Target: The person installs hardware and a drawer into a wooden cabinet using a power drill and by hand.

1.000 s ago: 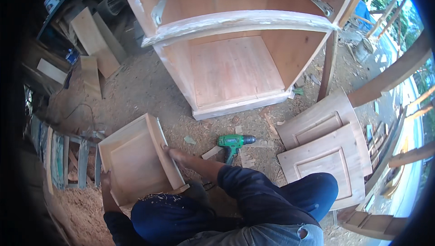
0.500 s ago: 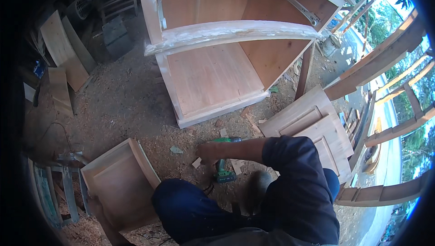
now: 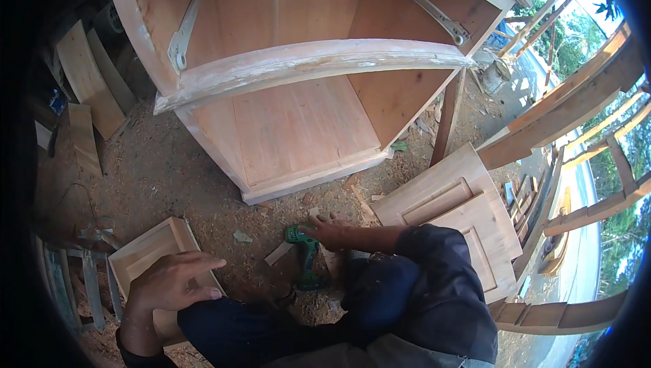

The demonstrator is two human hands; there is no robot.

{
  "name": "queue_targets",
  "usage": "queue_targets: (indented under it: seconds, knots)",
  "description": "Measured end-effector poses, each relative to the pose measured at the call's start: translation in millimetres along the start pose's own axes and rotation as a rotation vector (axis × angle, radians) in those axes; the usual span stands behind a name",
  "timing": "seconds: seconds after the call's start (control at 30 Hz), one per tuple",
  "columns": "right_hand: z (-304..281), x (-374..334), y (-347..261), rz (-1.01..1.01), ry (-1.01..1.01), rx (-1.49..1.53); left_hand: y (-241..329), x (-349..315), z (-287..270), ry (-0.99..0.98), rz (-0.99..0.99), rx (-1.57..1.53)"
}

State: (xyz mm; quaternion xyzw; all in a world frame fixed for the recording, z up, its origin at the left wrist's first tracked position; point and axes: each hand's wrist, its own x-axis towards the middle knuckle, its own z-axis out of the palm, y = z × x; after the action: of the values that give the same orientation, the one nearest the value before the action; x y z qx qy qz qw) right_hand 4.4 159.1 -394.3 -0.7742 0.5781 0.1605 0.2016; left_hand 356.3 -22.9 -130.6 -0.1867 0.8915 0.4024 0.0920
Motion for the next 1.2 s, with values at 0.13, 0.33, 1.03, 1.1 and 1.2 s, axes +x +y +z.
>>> queue_targets:
  seconds: [0.13,0.33,1.03,1.1,1.2]
  knots:
    - [37.0,20.2,10.5,-0.035,0.149,-0.011,28.4,51.9,25.4,-0.301,0.023,0.038]
    - [15.3,29.8,20.5,-0.023,0.092,0.304,51.3,141.1,64.7,-0.633,-0.186,0.166]
    - [-166.6,22.7,98.7,-0.451,0.345,0.096,-13.2,228.1,43.0,-0.363,-0.536,-0.632]
    - [-204.3,16.2,121.6,-0.436,0.38,0.021,-19.3,235.2,43.6,-0.134,-0.391,-0.909]
    - [-252.8,-4.6,144.2,-0.367,0.584,0.047,-16.7,256.9,40.2,0.011,-0.107,-1.392]
